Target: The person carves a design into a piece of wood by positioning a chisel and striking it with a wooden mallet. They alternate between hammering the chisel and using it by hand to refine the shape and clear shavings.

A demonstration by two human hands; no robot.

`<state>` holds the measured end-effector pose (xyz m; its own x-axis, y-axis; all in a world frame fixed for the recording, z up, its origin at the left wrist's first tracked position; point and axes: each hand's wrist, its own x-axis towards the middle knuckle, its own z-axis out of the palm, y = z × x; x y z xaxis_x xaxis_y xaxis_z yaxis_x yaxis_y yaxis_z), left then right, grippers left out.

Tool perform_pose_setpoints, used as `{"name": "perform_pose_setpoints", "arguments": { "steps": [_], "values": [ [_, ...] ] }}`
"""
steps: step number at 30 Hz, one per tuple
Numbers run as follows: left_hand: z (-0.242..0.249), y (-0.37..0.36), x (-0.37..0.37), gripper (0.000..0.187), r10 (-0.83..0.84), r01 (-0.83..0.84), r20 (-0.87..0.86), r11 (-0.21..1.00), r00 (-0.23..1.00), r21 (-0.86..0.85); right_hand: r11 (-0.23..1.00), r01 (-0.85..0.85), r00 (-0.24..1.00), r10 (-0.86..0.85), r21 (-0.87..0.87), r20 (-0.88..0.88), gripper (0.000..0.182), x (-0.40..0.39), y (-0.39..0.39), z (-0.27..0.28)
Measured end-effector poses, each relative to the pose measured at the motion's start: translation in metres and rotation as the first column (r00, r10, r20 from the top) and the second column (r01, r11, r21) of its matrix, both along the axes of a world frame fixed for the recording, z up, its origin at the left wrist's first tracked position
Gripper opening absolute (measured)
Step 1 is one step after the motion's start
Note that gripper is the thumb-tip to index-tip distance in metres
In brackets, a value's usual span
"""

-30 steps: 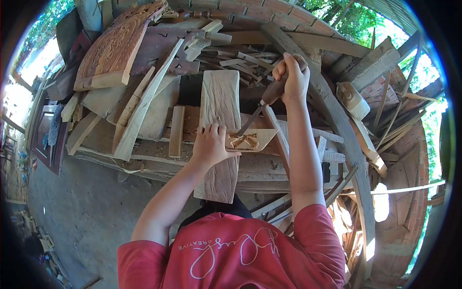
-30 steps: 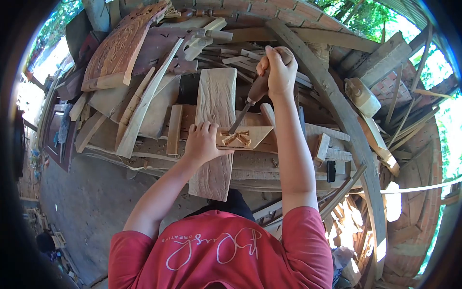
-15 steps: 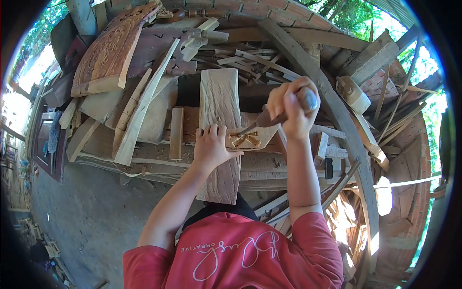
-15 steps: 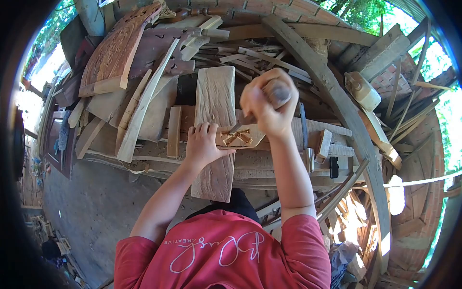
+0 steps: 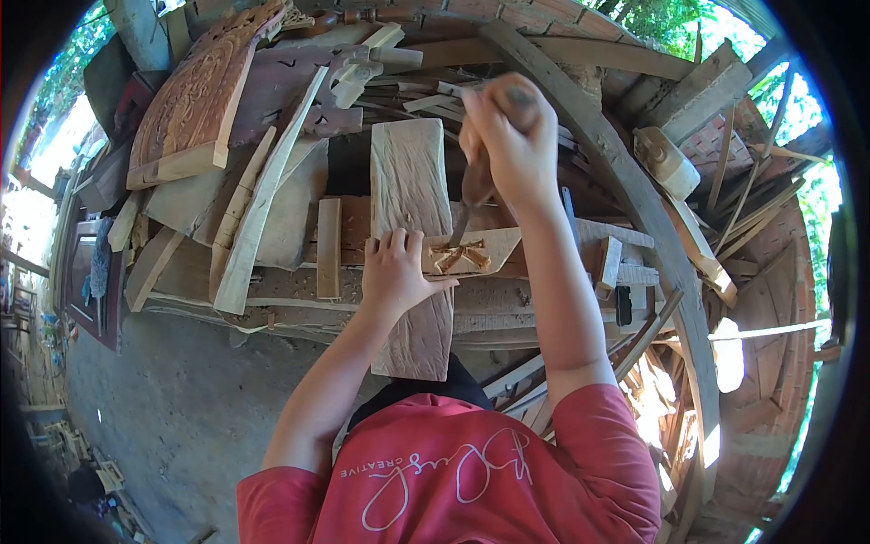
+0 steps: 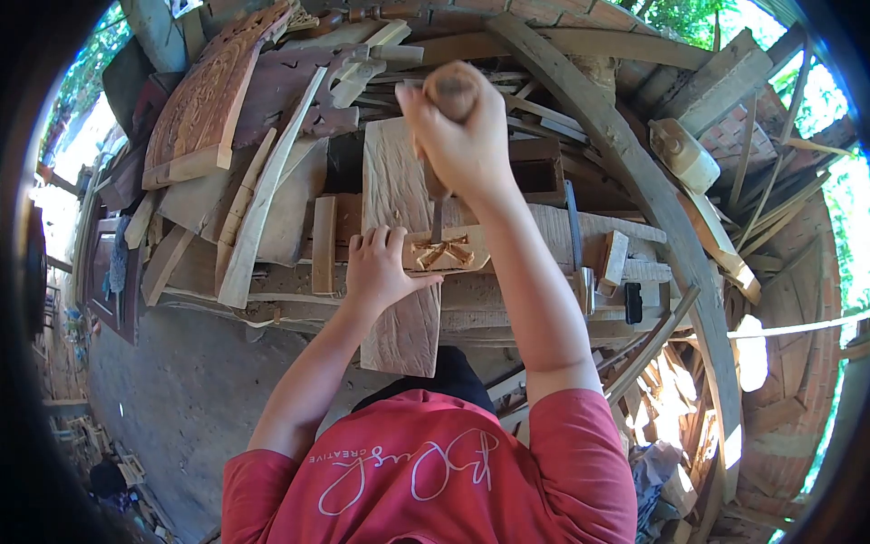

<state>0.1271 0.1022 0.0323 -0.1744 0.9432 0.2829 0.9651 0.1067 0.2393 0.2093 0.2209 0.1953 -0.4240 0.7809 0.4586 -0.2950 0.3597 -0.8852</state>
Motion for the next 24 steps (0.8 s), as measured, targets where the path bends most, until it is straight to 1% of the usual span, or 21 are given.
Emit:
{"name": "perform_pose_setpoints", "arguments": {
  "steps": [2, 3, 6, 7, 8, 10, 11, 13, 14, 16, 17, 18, 19, 20, 21, 22, 24],
  "values": [
    [0.001, 0.000, 0.000, 0.080, 0.008, -0.008, 0.003, 0.999, 1.000, -0.033, 1.000, 0.027, 0.996, -0.026, -0.010, 0.084, 0.019, -0.015, 0.023, 0.000],
    [0.000, 0.001, 0.000, 0.080, 0.010, -0.010, 0.007, 0.999, 1.000, -0.030, 0.998, 0.063, 0.993, -0.060, -0.023, 0.103, 0.021, -0.022, 0.029, 0.000],
    [-0.001, 0.001, 0.000, 0.079, 0.013, -0.012, 0.005, 1.000, 1.000, -0.020, 0.997, 0.041, 0.991, -0.032, -0.066, 0.133, 0.024, -0.039, 0.049, -0.008],
    [-0.001, 0.001, 0.000, 0.078, 0.011, -0.011, 0.000, 1.000, 1.000, -0.009, 0.994, 0.078, 0.985, -0.064, -0.080, 0.161, 0.027, -0.043, 0.054, -0.010],
    [0.000, 0.001, 0.000, 0.078, 0.013, -0.013, 0.000, 1.000, 1.000, -0.011, 0.994, 0.076, 0.985, -0.062, -0.083, 0.161, 0.027, -0.045, 0.059, -0.013],
    [0.001, 0.001, 0.000, 0.078, 0.017, -0.015, 0.036, 0.998, 0.999, -0.056, 0.980, 0.196, 0.943, -0.180, -0.031, 0.280, 0.028, -0.049, 0.065, -0.017],
    [0.001, 0.001, 0.000, 0.078, 0.014, -0.012, 0.033, 0.998, 0.999, -0.057, 0.980, 0.198, 0.943, -0.182, -0.032, 0.278, 0.028, -0.049, 0.071, -0.019],
    [0.001, 0.001, 0.000, 0.078, 0.014, -0.013, 0.026, 0.998, 1.000, -0.058, 0.914, 0.405, 0.847, -0.383, 0.018, 0.370, 0.029, -0.046, 0.082, -0.026],
    [0.000, 0.001, 0.000, 0.078, 0.012, -0.011, 0.025, 0.998, 1.000, -0.059, 0.913, 0.407, 0.846, -0.384, 0.017, 0.369, 0.029, -0.042, 0.086, -0.030],
    [-0.001, 0.001, 0.001, 0.077, 0.009, -0.009, 0.032, 1.000, 0.999, -0.003, 0.885, 0.465, 0.818, -0.438, 0.020, 0.372, 0.029, -0.031, 0.092, -0.032],
    [-0.002, 0.001, 0.000, 0.077, 0.010, -0.010, 0.030, 1.000, 0.999, -0.003, 0.884, 0.465, 0.839, -0.420, -0.054, 0.346, 0.027, -0.024, 0.094, -0.034],
    [-0.002, 0.001, 0.000, 0.077, 0.007, -0.007, 0.031, 1.000, 0.999, 0.006, 0.893, 0.419, 0.900, -0.384, -0.166, 0.205, 0.026, -0.018, 0.093, -0.035],
    [-0.002, 0.001, 0.000, 0.077, 0.003, -0.004, 0.033, 1.000, 0.999, 0.016, 0.912, 0.271, 0.963, -0.258, -0.308, 0.082, 0.024, -0.010, 0.088, -0.032],
    [-0.002, 0.000, 0.001, 0.077, 0.004, -0.004, 0.034, 1.000, 0.999, 0.020, 0.901, 0.100, 0.989, -0.138, -0.423, -0.060, 0.023, 0.000, 0.082, -0.029],
    [-0.002, 0.000, 0.001, 0.078, 0.016, -0.016, 0.028, 1.000, 0.999, 0.001, 0.851, -0.081, 0.969, -0.055, -0.519, -0.241, 0.021, 0.009, 0.075, -0.032],
    [-0.001, 0.001, 0.001, 0.078, 0.030, -0.030, 0.023, 0.999, 0.999, -0.014, 0.824, -0.108, 0.959, -0.061, -0.557, -0.276, 0.021, 0.017, 0.066, -0.033],
    [0.001, 0.000, 0.001, 0.079, 0.030, -0.029, 0.033, 0.999, 0.999, -0.025, 0.889, -0.106, 0.941, -0.055, -0.445, -0.334, 0.017, 0.034, 0.057, -0.033]
  ]
}}
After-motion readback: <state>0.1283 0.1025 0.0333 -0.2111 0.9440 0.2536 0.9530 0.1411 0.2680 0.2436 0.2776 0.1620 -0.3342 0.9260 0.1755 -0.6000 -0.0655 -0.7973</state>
